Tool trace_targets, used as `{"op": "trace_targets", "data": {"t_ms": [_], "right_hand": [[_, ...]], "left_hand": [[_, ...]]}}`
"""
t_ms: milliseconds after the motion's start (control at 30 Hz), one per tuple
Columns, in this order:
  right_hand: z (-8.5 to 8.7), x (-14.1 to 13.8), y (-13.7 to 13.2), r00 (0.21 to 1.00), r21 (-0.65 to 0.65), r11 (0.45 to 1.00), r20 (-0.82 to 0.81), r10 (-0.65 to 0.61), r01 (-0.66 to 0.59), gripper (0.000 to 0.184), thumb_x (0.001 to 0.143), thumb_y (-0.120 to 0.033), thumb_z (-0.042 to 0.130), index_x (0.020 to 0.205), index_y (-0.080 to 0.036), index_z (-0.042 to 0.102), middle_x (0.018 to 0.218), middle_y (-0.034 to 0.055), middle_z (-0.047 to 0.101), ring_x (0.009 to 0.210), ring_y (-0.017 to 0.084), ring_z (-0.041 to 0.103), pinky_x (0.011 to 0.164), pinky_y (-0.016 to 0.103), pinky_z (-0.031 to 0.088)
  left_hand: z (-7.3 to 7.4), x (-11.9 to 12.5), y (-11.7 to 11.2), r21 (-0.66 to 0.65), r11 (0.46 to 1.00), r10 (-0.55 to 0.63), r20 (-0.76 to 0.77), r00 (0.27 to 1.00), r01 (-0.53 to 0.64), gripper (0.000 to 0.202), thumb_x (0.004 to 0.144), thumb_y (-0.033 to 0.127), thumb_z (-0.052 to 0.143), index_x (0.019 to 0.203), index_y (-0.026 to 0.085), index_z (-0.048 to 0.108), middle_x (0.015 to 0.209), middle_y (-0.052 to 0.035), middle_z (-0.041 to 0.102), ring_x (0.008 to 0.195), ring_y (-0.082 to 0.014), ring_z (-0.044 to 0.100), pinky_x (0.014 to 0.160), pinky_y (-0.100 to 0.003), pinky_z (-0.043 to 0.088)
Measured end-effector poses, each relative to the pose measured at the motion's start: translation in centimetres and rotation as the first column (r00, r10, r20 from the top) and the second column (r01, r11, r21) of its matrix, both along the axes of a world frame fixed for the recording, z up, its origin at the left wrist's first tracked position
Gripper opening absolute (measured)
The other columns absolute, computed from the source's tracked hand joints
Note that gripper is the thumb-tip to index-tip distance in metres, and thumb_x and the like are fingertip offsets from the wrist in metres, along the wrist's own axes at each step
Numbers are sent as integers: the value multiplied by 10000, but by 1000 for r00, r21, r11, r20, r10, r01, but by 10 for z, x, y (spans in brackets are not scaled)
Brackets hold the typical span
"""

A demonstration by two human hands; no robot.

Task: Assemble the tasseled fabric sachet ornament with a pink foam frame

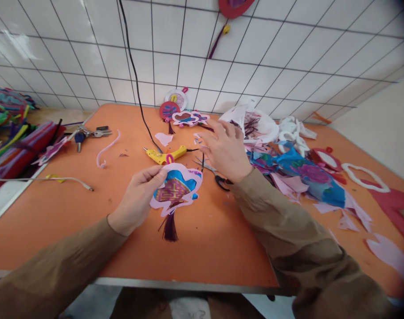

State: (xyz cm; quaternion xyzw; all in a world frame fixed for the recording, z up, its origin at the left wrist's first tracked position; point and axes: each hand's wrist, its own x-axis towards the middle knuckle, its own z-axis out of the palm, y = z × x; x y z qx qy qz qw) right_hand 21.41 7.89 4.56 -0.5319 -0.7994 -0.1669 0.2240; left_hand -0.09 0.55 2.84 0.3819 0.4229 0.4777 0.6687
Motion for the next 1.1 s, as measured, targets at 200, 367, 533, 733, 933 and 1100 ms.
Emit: {"op": "trace_targets", "data": {"t_ms": [200, 367, 533, 733, 933, 1100], "right_hand": [[10, -9, -15, 851, -227, 887, -450, 271, -402, 303, 942, -336, 502, 768, -196, 707, 701, 41, 687, 683, 170, 606, 673, 313, 432], [5, -30, -29, 724, -307, 758, -623, 296, -575, 262, 911, -326, 546, 808, -181, 738, 771, 29, 718, 715, 143, 622, 657, 256, 436], [1, -39, -35, 718, -316, 760, -641, 271, -568, 303, 918, -290, 535, 702, -153, 696, 627, 8, 648, 608, 106, 562, 614, 240, 388], [-3, -42, -38, 733, -344, 770, -643, 224, -537, 388, 910, -271, 516, 544, -150, 554, 539, -17, 539, 534, 83, 472, 549, 240, 316], [-4, -42, -38, 725, -359, 765, -661, 196, -534, 343, 891, -251, 521, 565, -155, 571, 550, -17, 567, 540, 86, 487, 565, 240, 333], [-3, -41, -38, 717, -357, 762, -670, 194, -540, 335, 889, -258, 523, 578, -152, 587, 564, -8, 585, 545, 90, 493, 557, 239, 338]], "left_hand": [[1, 2, 0, 9, 999, -35, 38, 999, 35, 320, 675, 419, 807, 847, 154, 760, 762, -37, 746, 642, -144, 667, 620, -242, 531], [0, 3, 0, 44, 998, -42, 35, 998, 41, 287, 676, 397, 807, 829, 159, 759, 753, -32, 746, 628, -132, 651, 602, -223, 506], [-2, 3, 0, 55, 998, -11, -11, 1000, 11, 309, 698, 392, 789, 880, 146, 743, 781, -41, 747, 671, -149, 663, 663, -253, 521], [-2, 4, 1, 98, 995, 31, 18, 999, -33, 409, 707, 351, 785, 1066, 181, 687, 909, -26, 750, 783, -153, 684, 708, -242, 533], [-1, 2, 1, 100, 995, 31, -37, 999, -27, 321, 712, 370, 779, 939, 175, 661, 741, -5, 718, 618, -133, 660, 581, -223, 512], [-2, -1, 3, 96, 993, 79, -101, 992, -69, 305, 653, 411, 812, 710, 142, 680, 625, 5, 669, 521, -98, 581, 502, -197, 451]]}}
